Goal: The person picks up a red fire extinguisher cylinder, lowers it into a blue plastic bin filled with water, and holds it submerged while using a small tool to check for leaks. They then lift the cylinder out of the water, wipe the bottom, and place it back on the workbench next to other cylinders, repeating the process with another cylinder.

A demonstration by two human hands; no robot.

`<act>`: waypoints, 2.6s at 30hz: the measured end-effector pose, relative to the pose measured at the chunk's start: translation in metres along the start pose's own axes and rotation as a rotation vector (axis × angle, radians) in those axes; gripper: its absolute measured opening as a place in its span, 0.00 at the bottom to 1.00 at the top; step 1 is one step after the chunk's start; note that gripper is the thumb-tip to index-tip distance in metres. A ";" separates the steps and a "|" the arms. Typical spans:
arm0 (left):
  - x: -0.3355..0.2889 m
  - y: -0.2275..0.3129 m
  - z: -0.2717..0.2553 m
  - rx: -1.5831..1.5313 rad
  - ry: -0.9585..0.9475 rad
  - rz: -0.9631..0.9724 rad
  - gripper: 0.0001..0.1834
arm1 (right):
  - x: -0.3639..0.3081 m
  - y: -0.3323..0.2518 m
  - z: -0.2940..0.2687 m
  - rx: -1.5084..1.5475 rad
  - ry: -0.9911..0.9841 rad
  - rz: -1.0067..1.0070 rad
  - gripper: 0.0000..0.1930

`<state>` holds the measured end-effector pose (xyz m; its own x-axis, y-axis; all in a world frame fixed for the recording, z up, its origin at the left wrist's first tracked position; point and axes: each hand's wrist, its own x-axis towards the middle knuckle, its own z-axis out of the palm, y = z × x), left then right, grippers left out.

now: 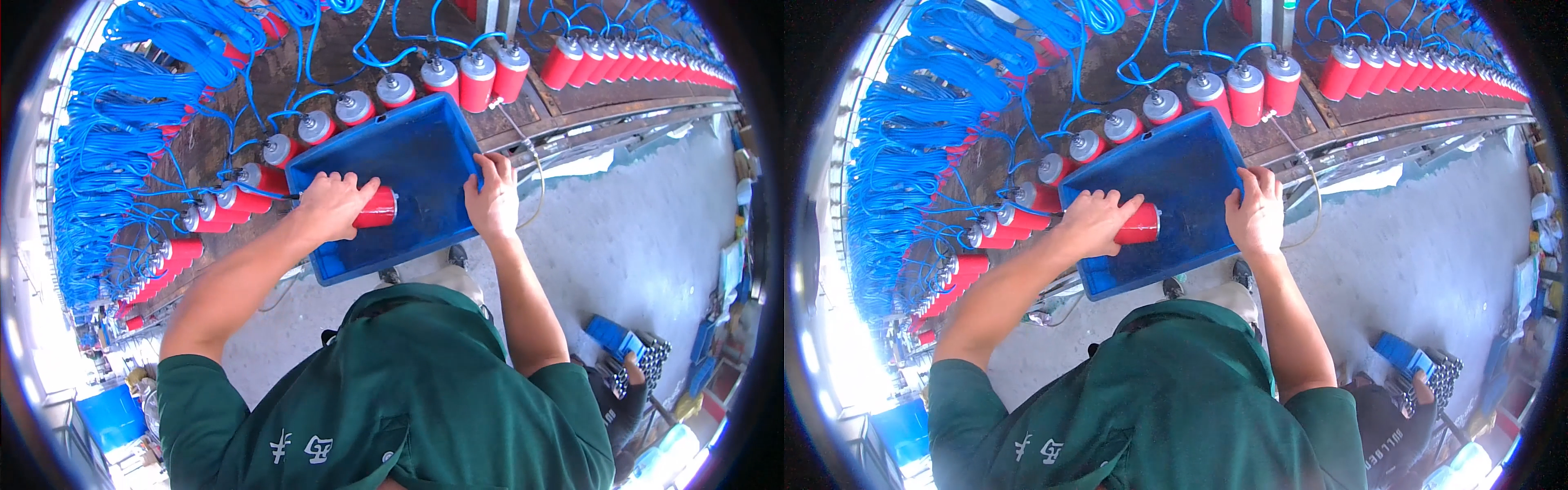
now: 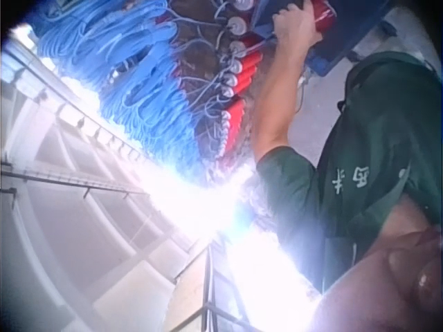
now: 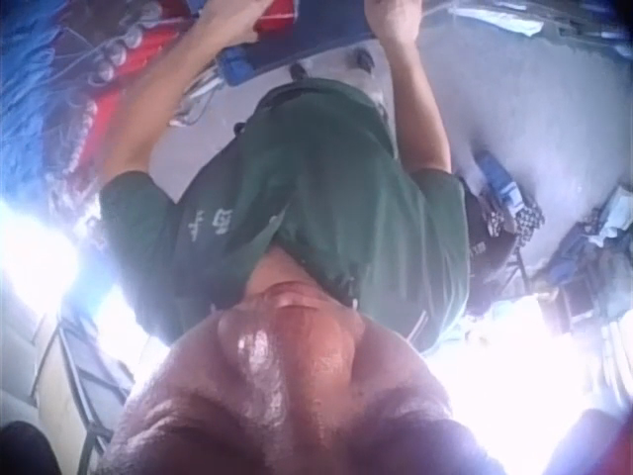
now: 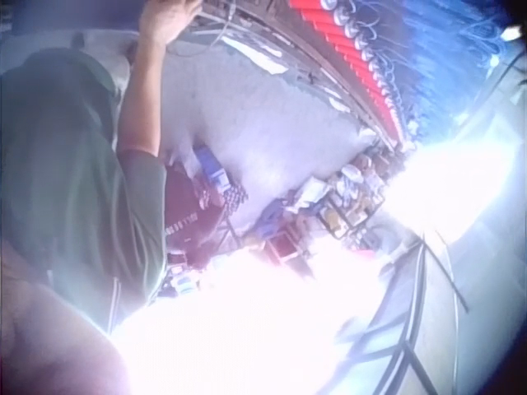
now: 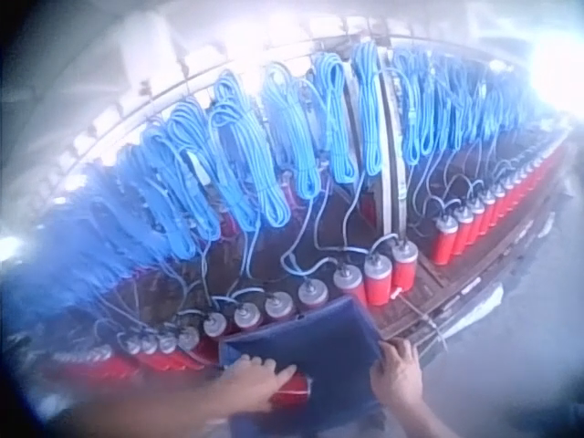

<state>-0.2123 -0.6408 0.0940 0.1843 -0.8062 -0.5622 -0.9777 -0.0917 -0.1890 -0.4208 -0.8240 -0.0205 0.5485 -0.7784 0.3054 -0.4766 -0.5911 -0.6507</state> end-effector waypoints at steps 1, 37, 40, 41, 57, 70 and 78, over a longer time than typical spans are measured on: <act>-0.006 -0.004 -0.004 0.000 0.000 -0.012 0.56 | 0.000 -0.001 0.001 -0.026 0.031 -0.056 0.20; -0.112 -0.060 0.137 -0.411 0.680 -0.168 0.54 | 0.023 -0.097 0.078 -0.125 -0.872 -0.676 0.20; -0.113 -0.060 0.138 -0.408 0.679 -0.172 0.53 | 0.039 -0.109 0.067 0.014 -1.301 -0.082 0.29; -0.113 -0.061 0.138 -0.397 0.675 -0.167 0.53 | 0.041 -0.112 0.066 0.158 -1.447 0.289 0.34; -0.116 -0.063 0.130 -0.497 0.520 -0.224 0.56 | 0.007 -0.079 0.063 0.543 -0.984 -0.483 0.22; -0.115 -0.061 0.139 -0.470 0.586 -0.216 0.56 | 0.011 -0.131 0.066 -0.357 -0.975 -0.654 0.15; -0.114 -0.059 0.136 -0.356 0.565 -0.207 0.55 | 0.027 -0.139 0.067 0.016 -1.230 -0.597 0.23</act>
<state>-0.1623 -0.4637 0.0600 0.3843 -0.9230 -0.0195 -0.9194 -0.3845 0.0830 -0.2931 -0.7486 0.0317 0.9214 0.2855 -0.2637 0.0491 -0.7587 -0.6496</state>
